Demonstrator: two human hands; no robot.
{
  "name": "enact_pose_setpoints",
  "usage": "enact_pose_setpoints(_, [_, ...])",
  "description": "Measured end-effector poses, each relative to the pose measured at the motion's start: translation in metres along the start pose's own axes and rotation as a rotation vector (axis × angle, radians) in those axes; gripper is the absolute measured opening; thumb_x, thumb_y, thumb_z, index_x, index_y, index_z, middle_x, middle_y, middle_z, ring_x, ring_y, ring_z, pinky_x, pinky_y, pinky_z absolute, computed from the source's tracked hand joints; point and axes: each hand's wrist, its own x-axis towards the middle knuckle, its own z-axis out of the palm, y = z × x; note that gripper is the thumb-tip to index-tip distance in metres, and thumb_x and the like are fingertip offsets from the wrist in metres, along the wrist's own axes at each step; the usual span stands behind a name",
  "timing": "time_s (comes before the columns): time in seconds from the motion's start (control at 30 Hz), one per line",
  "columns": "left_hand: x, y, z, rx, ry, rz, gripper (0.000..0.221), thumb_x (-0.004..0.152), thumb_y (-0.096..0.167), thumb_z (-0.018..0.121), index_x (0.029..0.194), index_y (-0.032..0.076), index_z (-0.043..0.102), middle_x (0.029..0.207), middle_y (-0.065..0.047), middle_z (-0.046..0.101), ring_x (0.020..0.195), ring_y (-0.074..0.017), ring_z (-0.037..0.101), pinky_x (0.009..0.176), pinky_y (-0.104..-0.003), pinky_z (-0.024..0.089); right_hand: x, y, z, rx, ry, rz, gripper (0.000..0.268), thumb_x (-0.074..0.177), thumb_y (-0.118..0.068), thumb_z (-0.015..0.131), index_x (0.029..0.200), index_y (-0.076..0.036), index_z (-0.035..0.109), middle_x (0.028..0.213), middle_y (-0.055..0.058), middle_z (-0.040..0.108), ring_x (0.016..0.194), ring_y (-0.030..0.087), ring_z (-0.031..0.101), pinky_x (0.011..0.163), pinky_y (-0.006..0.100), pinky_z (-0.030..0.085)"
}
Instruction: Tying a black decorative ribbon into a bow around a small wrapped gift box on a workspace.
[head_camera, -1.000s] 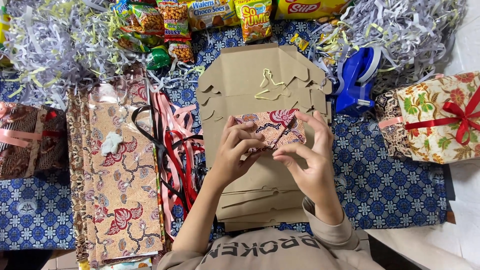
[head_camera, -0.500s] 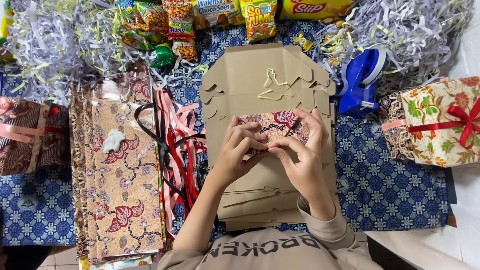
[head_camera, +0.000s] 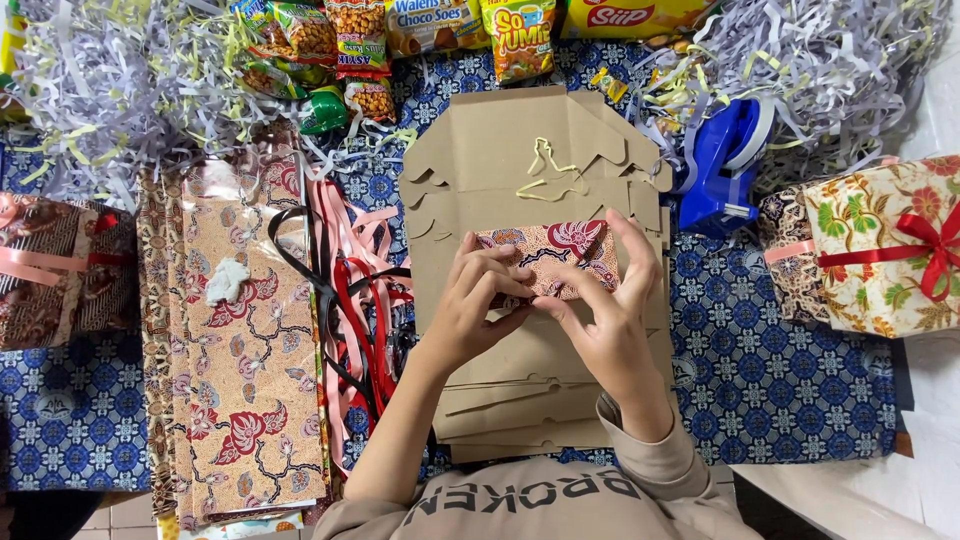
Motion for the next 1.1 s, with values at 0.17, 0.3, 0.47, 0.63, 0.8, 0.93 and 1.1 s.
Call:
enact_pose_setpoints(0.17, [0.001, 0.002, -0.001, -0.002, -0.001, 0.004, 0.02, 0.075, 0.014, 0.08, 0.09, 0.016, 0.066, 0.098, 0.0, 0.064, 0.109, -0.0233, 0.059, 0.115, -0.045, 0.022, -0.002, 0.008, -0.009, -0.015, 0.049, -0.018, 0.051, 0.074, -0.036, 0.08, 0.116, -0.015, 0.06, 0.138, 0.014, 0.03, 0.13, 0.039, 0.033, 0.109, 0.052, 0.03])
enact_pose_setpoints(0.3, [0.001, 0.002, -0.001, 0.005, -0.006, -0.003, 0.02, 0.075, 0.014, 0.079, 0.09, 0.016, 0.067, 0.098, 0.0, 0.064, 0.108, -0.0233, 0.06, 0.115, -0.044, 0.022, 0.0, 0.0, -0.014, -0.018, 0.051, -0.136, 0.014, 0.077, -0.026, 0.079, 0.087, -0.021, 0.07, 0.124, 0.009, 0.039, 0.122, 0.039, 0.035, 0.104, 0.054, 0.035])
enact_pose_setpoints(0.47, [0.0, 0.0, -0.002, 0.002, -0.016, 0.001, 0.02, 0.075, 0.014, 0.079, 0.09, 0.016, 0.066, 0.099, 0.0, 0.064, 0.109, -0.0236, 0.059, 0.115, -0.045, 0.022, 0.003, 0.001, -0.006, -0.059, 0.081, -0.166, 0.014, 0.082, -0.031, 0.074, 0.094, -0.026, 0.073, 0.126, 0.01, 0.041, 0.122, 0.037, 0.034, 0.106, 0.051, 0.034])
enact_pose_setpoints(0.63, [0.007, 0.006, -0.011, 0.002, -0.044, 0.011, 0.023, 0.074, 0.013, 0.079, 0.092, 0.015, 0.066, 0.1, -0.001, 0.064, 0.109, -0.0239, 0.059, 0.115, -0.044, 0.022, -0.001, 0.008, -0.002, -0.111, 0.082, -0.174, 0.017, 0.081, -0.035, 0.074, 0.097, -0.028, 0.072, 0.127, 0.011, 0.044, 0.121, 0.036, 0.035, 0.105, 0.051, 0.034])
enact_pose_setpoints(0.8, [0.013, 0.013, -0.022, -0.035, -0.191, -0.015, 0.035, 0.07, 0.023, 0.082, 0.097, 0.012, 0.063, 0.106, -0.005, 0.062, 0.116, -0.0273, 0.055, 0.115, -0.047, 0.018, -0.009, 0.021, 0.001, -0.122, 0.083, -0.288, 0.021, 0.082, -0.033, 0.073, 0.102, -0.026, 0.071, 0.127, 0.012, 0.041, 0.124, 0.038, 0.03, 0.104, 0.056, 0.036])
enact_pose_setpoints(0.93, [0.02, 0.019, -0.032, -0.092, -0.214, -0.042, 0.039, 0.07, 0.029, 0.082, 0.099, 0.012, 0.064, 0.108, -0.006, 0.062, 0.119, -0.0279, 0.054, 0.116, -0.048, 0.015, -0.013, 0.029, 0.006, -0.114, 0.093, -0.297, 0.022, 0.085, -0.033, 0.069, 0.105, -0.025, 0.069, 0.128, 0.012, 0.04, 0.125, 0.039, 0.029, 0.103, 0.057, 0.036])
enact_pose_setpoints(1.1, [0.002, 0.0, -0.038, -0.695, 0.083, -0.268, 0.031, 0.095, 0.028, 0.053, 0.088, 0.002, 0.066, 0.095, -0.017, 0.068, 0.115, -0.0336, 0.057, 0.114, -0.052, 0.024, -0.024, 0.059, 0.008, 0.256, 0.129, 0.016, 0.057, 0.088, -0.058, 0.05, 0.126, -0.016, 0.051, 0.131, 0.014, 0.037, 0.127, 0.027, 0.033, 0.106, 0.045, 0.034])
